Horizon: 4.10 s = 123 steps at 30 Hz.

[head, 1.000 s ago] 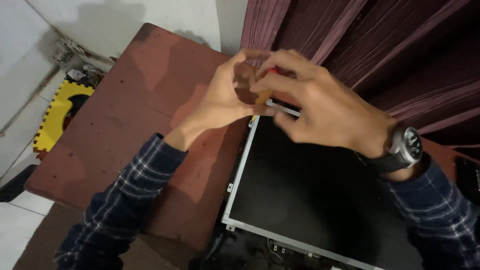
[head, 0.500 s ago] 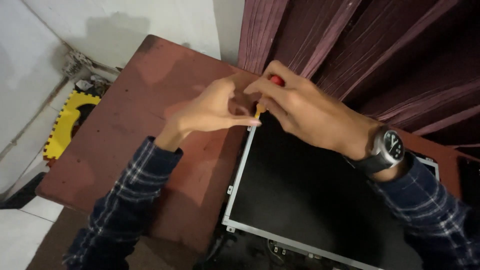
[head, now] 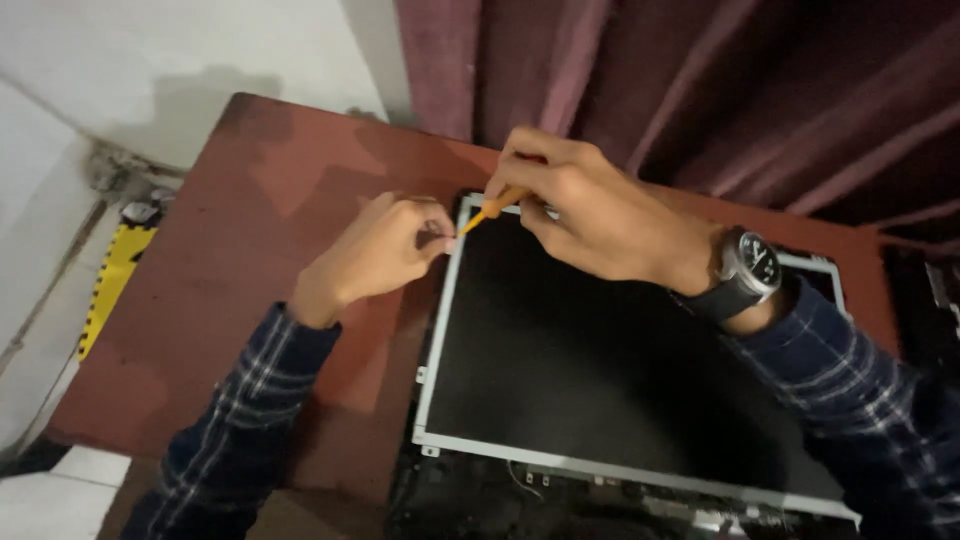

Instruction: Fastening screws into the frame of a monitor using a manual screwdriver during a repair process.

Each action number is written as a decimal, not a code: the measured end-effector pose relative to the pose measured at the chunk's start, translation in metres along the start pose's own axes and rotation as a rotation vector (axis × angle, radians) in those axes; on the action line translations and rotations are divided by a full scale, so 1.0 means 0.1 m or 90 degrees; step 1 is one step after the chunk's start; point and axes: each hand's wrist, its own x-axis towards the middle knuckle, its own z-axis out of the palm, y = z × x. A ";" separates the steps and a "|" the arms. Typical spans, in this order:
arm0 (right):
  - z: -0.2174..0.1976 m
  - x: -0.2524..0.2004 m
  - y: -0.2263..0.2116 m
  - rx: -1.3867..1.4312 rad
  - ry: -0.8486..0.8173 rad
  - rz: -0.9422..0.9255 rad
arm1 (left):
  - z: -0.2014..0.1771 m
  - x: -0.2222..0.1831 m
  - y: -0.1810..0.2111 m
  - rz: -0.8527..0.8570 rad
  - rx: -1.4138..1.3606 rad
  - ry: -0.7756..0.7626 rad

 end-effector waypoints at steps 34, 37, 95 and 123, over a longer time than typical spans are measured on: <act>-0.02 -0.33 -0.85 0.077 -0.033 -0.050 | 0.08 -1.34 0.50 0.016 -0.241 0.085; 0.24 -0.14 -0.84 0.083 -0.090 -0.068 | 0.20 -1.42 0.39 -0.039 -0.385 0.074; 0.17 0.27 -1.18 -0.123 -0.179 -0.202 | -0.19 -1.14 0.49 0.169 -0.433 0.072; 0.25 0.22 -1.10 -0.212 -0.103 -0.178 | -0.10 -0.97 0.59 0.203 -0.865 -0.069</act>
